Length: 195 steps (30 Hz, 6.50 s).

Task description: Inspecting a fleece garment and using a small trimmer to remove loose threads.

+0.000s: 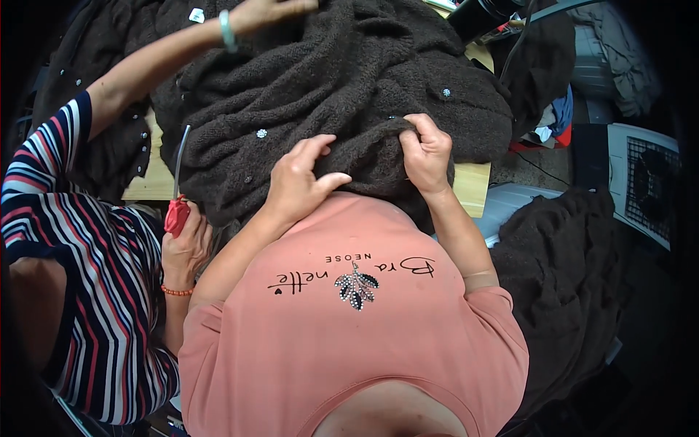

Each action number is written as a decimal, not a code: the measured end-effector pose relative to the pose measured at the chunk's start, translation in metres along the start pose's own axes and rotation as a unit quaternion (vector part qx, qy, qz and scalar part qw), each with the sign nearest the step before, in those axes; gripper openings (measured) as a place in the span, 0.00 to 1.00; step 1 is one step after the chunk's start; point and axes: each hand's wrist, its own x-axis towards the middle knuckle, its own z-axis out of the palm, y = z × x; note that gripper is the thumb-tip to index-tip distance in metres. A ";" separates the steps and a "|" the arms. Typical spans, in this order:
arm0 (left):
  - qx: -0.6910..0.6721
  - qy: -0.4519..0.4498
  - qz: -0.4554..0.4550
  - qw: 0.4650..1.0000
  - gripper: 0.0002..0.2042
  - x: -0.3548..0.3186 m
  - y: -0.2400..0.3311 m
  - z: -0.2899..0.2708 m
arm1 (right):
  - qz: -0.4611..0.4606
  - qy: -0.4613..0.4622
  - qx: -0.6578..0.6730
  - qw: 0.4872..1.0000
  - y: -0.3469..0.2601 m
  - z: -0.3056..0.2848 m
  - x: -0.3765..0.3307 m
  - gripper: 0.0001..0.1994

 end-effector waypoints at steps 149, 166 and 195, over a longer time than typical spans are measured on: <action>-0.089 0.166 0.150 0.971 0.09 -0.009 0.019 0.010 | -0.138 -0.139 0.019 0.981 -0.026 0.023 -0.021 0.08; -0.274 0.027 -0.016 0.961 0.04 -0.011 0.032 0.000 | -0.120 -0.301 0.003 0.946 -0.031 0.000 -0.012 0.11; 0.080 0.076 0.140 0.984 0.10 -0.036 -0.032 0.002 | -0.131 0.120 -0.066 0.982 0.001 -0.028 -0.029 0.18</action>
